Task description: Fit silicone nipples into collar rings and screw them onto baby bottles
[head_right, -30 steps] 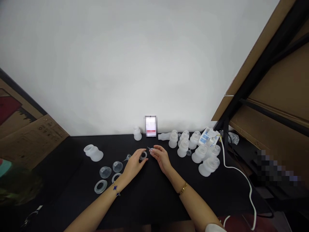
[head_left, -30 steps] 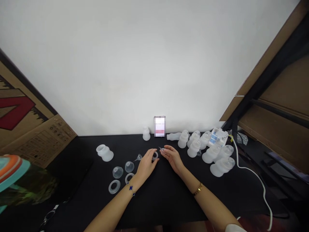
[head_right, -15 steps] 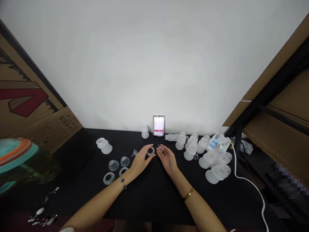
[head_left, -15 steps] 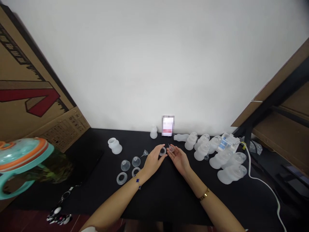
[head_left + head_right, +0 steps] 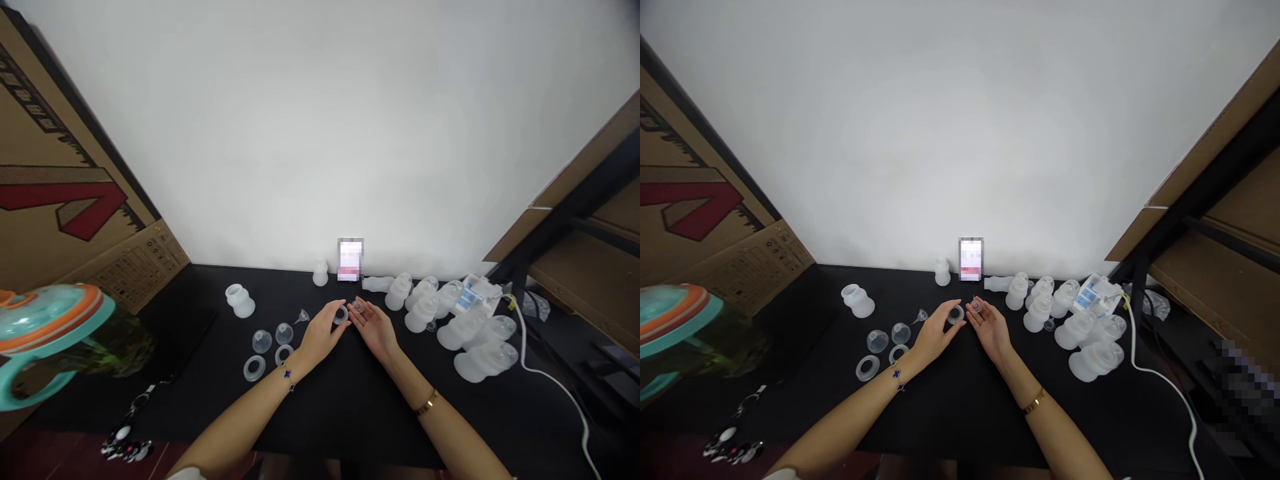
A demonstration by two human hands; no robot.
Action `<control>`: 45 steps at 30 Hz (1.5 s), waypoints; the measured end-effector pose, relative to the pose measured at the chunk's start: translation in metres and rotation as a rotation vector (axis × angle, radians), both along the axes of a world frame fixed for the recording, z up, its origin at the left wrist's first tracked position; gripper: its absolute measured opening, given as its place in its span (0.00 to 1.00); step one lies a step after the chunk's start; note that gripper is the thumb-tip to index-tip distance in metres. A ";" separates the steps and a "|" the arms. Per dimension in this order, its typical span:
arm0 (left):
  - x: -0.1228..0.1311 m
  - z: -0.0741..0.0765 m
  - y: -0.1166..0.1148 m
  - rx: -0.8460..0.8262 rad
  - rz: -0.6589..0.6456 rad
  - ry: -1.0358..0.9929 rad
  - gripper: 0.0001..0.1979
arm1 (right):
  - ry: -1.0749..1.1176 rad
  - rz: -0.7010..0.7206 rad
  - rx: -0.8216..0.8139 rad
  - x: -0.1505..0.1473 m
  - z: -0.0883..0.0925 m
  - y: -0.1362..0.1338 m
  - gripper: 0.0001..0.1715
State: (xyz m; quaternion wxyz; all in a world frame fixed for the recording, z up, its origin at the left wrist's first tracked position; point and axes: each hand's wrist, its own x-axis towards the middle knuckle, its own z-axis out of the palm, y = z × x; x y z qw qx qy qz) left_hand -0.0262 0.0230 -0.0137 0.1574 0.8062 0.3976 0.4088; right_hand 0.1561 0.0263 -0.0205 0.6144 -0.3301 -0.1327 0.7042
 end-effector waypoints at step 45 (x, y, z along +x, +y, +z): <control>0.003 -0.005 0.001 0.051 -0.029 0.120 0.17 | -0.035 0.123 0.013 0.003 0.001 -0.001 0.21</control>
